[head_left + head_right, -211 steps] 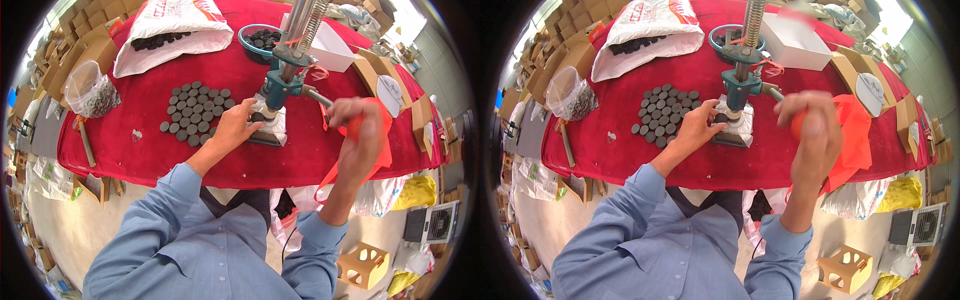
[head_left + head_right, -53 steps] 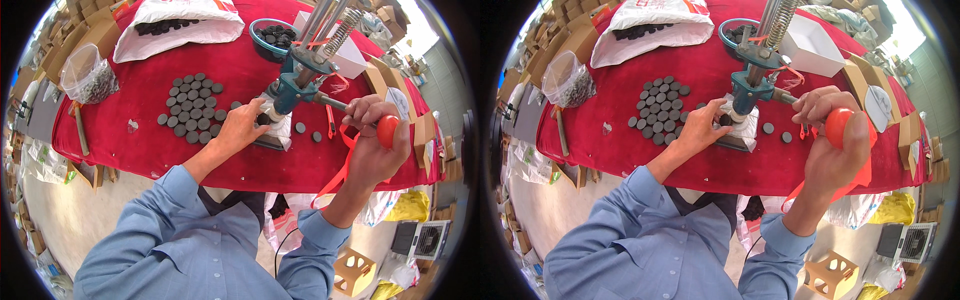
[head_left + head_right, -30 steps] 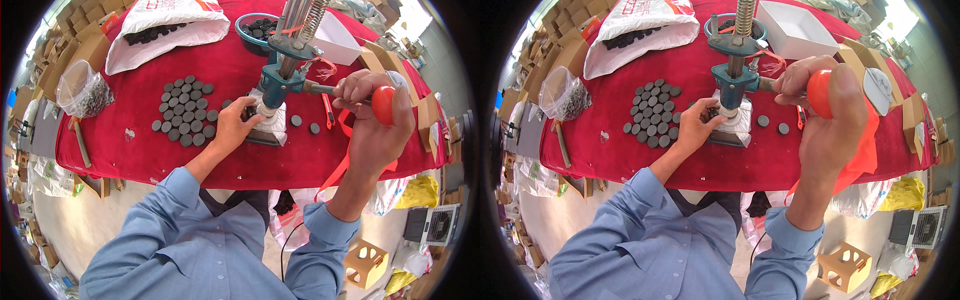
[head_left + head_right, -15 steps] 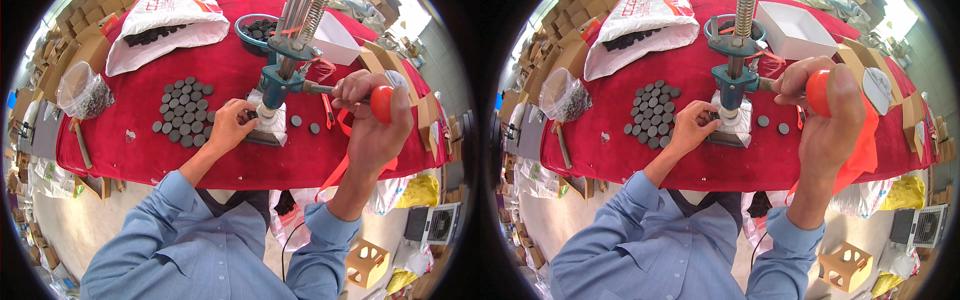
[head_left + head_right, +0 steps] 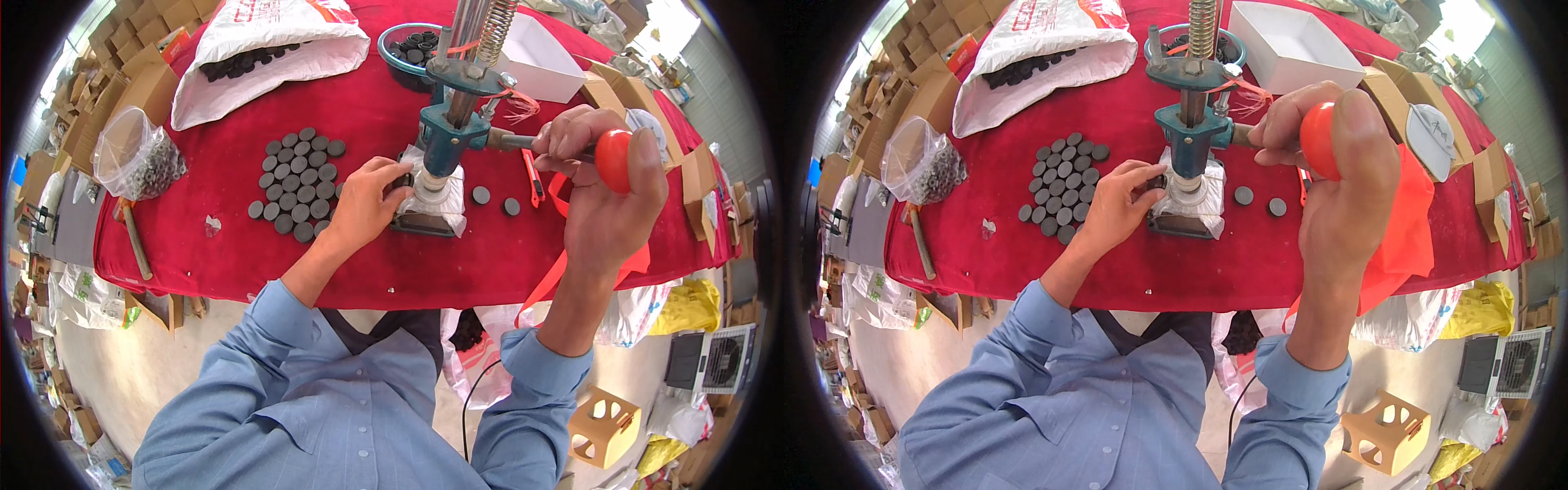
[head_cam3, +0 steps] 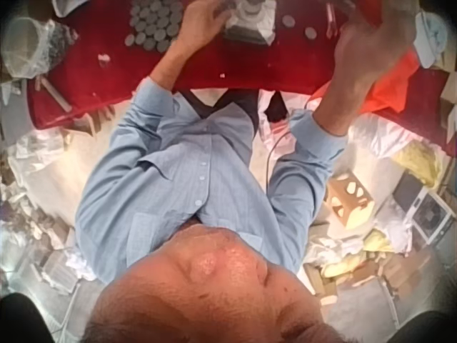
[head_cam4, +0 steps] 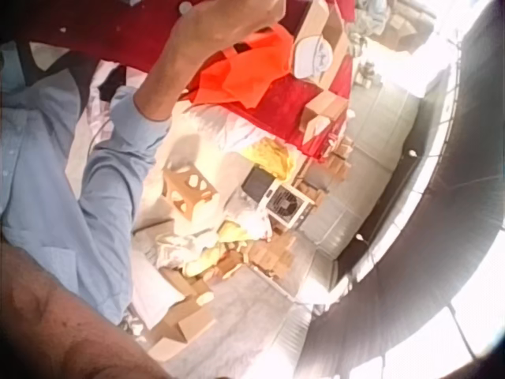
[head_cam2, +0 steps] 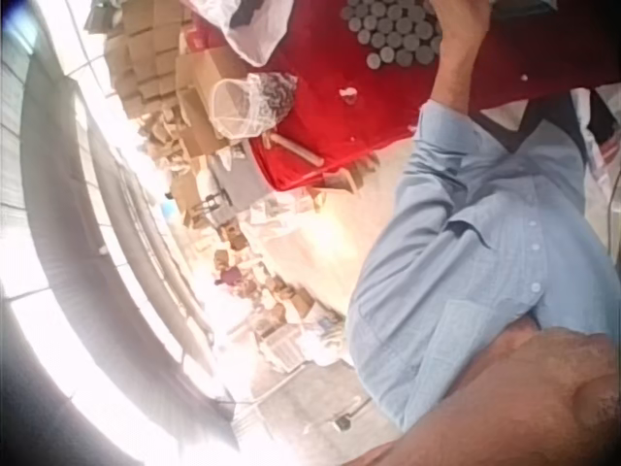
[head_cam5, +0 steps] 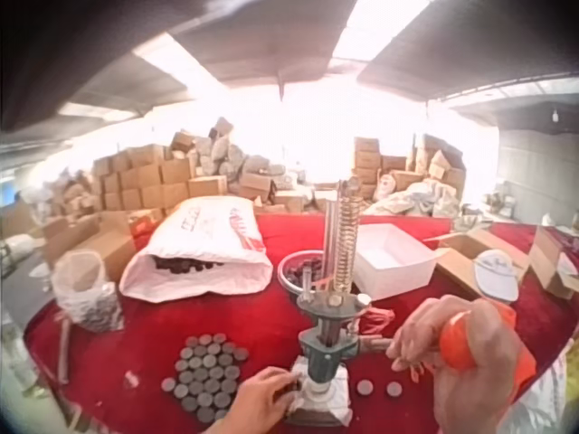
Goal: The person inserts metal rings into rubber discs by hand, then uses a hand-operated press machine to secure them.
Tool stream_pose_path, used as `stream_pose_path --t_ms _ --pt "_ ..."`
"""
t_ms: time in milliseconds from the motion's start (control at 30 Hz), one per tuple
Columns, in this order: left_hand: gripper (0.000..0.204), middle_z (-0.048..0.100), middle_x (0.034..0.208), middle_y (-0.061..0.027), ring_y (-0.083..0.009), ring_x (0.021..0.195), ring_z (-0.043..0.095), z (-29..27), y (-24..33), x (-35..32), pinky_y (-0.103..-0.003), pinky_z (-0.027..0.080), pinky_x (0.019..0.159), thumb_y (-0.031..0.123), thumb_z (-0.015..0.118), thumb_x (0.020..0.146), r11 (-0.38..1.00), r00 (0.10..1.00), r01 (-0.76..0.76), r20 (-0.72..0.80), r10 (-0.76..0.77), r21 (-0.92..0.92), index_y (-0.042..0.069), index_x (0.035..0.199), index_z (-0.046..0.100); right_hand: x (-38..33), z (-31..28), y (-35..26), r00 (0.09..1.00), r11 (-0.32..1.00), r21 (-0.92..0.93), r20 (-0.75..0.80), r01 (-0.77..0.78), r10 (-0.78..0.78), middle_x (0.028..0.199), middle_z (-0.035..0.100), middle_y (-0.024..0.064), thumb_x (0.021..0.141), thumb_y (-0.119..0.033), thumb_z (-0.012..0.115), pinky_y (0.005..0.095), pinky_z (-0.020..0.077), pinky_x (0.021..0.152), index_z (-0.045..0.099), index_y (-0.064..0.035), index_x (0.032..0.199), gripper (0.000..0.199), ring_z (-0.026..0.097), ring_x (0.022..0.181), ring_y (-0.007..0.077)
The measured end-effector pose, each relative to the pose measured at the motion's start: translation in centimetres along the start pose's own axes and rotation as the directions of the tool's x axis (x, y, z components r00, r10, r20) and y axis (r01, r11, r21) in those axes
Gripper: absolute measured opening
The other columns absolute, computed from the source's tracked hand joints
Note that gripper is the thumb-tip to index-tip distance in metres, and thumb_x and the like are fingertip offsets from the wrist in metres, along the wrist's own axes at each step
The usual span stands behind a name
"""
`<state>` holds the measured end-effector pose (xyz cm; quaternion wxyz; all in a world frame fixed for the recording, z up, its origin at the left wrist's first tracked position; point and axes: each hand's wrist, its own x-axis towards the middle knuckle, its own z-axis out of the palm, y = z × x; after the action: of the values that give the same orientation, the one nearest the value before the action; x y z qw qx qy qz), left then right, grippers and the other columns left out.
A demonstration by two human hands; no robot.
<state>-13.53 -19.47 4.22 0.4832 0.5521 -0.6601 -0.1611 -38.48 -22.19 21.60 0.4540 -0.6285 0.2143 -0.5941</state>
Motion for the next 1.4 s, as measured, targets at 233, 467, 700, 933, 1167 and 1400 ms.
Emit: stream_pose_path --t_ms 233,467,700,933,1167,1400 --pt "0.047 0.073 0.11 -0.017 -0.0262 0.082 0.07 1.1 0.7 0.3 -0.037 0.057 0.075 0.004 0.084 0.084 0.998 0.994 0.065 0.091 -0.067 0.028 0.003 0.13 0.075 0.0 0.0 0.0 1.0 1.0 -0.027 0.018 0.002 -0.002 0.088 0.066 0.0155 0.107 -0.052 0.042 0.0372 0.0591 0.072 0.065 0.0038 0.089 0.063 0.069 0.085 0.0281" --pt "0.059 0.072 0.107 -0.0204 -0.0333 0.088 0.072 3.4 1.9 1.5 -0.042 0.058 0.078 0.004 0.088 0.079 0.996 0.994 0.077 0.077 -0.081 0.047 -0.002 0.132 0.062 0.0 0.0 0.1 1.0 0.999 -0.035 -0.017 -0.016 0.015 0.087 0.063 0.0179 0.106 -0.055 0.039 0.0387 0.0583 0.071 0.065 0.0048 0.089 0.068 0.067 0.085 0.0309" --pt "0.06 0.07 0.109 -0.0218 -0.0367 0.09 0.072 4.0 1.3 1.4 -0.044 0.059 0.08 0.005 0.088 0.08 0.996 0.996 0.075 0.059 -0.072 -0.042 -0.004 0.131 0.058 -0.3 0.5 0.0 0.999 0.999 -0.042 -0.038 -0.016 0.014 0.085 0.063 0.0179 0.106 -0.057 0.041 0.0391 0.057 0.072 0.065 0.0049 0.089 0.069 0.066 0.085 0.0318" --pt "0.062 0.069 0.114 -0.0218 -0.0353 0.098 0.071 3.7 0.9 0.8 -0.043 0.06 0.084 0.003 0.085 0.081 0.998 0.999 0.03 0.046 -0.027 -0.055 -0.002 0.136 0.056 -0.5 0.5 0.0 0.998 0.998 -0.061 -0.064 0.009 -0.013 0.086 0.063 0.0184 0.107 -0.057 0.041 0.0401 0.0565 0.072 0.065 0.0053 0.092 0.068 0.067 0.084 0.0326" --pt "0.05 0.068 0.119 -0.0206 -0.0356 0.103 0.07 1.8 0.2 0.7 -0.045 0.059 0.088 0.004 0.083 0.084 0.996 0.998 0.048 0.043 -0.046 -0.069 -0.002 0.129 0.063 -4.0 0.2 1.3 0.986 0.986 -0.04 0.044 0.163 -0.162 0.089 0.06 0.0188 0.107 -0.052 0.04 0.0492 0.0544 0.083 0.063 0.0055 0.107 0.062 0.066 0.093 0.0397" --pt "0.041 0.069 0.124 -0.0152 -0.0349 0.118 0.064 -1.1 -3.9 -0.3 -0.046 0.052 0.103 0.011 0.077 0.09 0.811 0.985 -0.033 0.155 -0.071 0.584 0.008 0.131 0.074 -13.8 1.3 7.1 0.952 0.936 -0.207 -0.05 0.286 -0.302 0.087 0.063 0.0136 0.105 -0.071 0.051 0.0513 0.0592 0.088 0.061 -0.0037 0.087 0.07 0.063 0.115 0.0407"
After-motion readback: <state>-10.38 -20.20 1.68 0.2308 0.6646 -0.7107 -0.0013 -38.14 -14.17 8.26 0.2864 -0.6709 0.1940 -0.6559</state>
